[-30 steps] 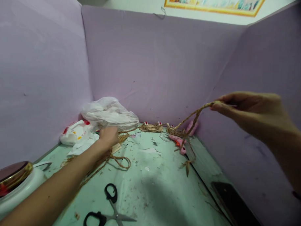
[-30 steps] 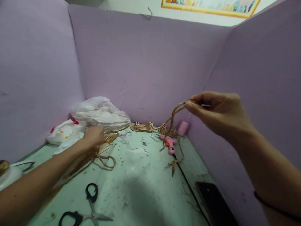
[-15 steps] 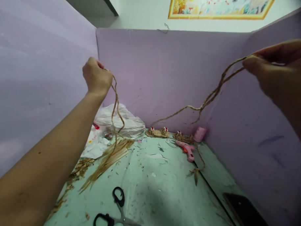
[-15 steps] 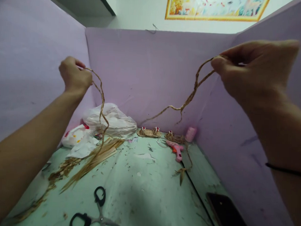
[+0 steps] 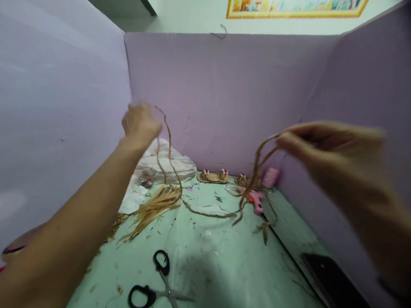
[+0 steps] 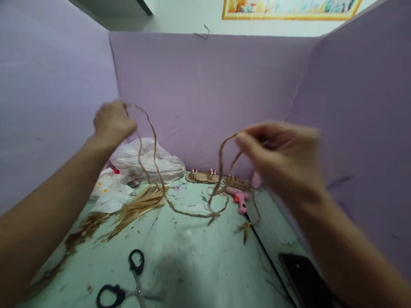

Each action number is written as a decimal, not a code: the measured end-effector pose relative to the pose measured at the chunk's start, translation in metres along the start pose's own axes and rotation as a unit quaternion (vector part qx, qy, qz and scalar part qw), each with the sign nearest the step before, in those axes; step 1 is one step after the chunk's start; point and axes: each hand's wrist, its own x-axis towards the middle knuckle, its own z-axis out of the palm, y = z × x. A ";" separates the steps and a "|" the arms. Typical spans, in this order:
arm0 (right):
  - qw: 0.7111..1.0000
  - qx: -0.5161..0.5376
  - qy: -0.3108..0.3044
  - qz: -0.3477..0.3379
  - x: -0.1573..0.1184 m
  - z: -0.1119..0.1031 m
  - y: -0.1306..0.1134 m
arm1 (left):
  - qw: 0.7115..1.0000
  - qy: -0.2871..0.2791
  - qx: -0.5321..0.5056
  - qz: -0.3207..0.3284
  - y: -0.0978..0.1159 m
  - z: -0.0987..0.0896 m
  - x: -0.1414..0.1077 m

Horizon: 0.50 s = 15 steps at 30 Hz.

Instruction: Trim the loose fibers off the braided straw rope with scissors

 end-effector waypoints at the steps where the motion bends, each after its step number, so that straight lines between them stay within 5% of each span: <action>1: 0.999 0.019 -0.041 0.029 -0.015 0.015 0.001 | 0.999 -0.043 -0.011 0.005 0.001 0.011 -0.022; 4: 0.980 0.049 -0.180 0.075 -0.061 0.060 0.013 | 0.970 -0.220 -0.094 0.039 0.003 0.035 -0.101; 6: 0.966 0.065 -0.226 0.110 -0.090 0.083 0.026 | 0.873 -0.419 -0.250 -0.023 0.002 0.043 -0.152; 8: 0.954 0.089 -0.237 0.163 -0.113 0.097 0.038 | 0.764 -0.522 -0.370 -0.083 -0.001 0.047 -0.191; 12: 0.949 0.005 -0.289 0.126 -0.137 0.100 0.058 | 0.630 -0.600 -0.445 -0.209 -0.010 0.055 -0.226; 15: 0.926 -0.196 -0.307 0.102 -0.138 0.099 0.078 | 0.633 -0.549 -0.454 -0.305 -0.018 0.060 -0.220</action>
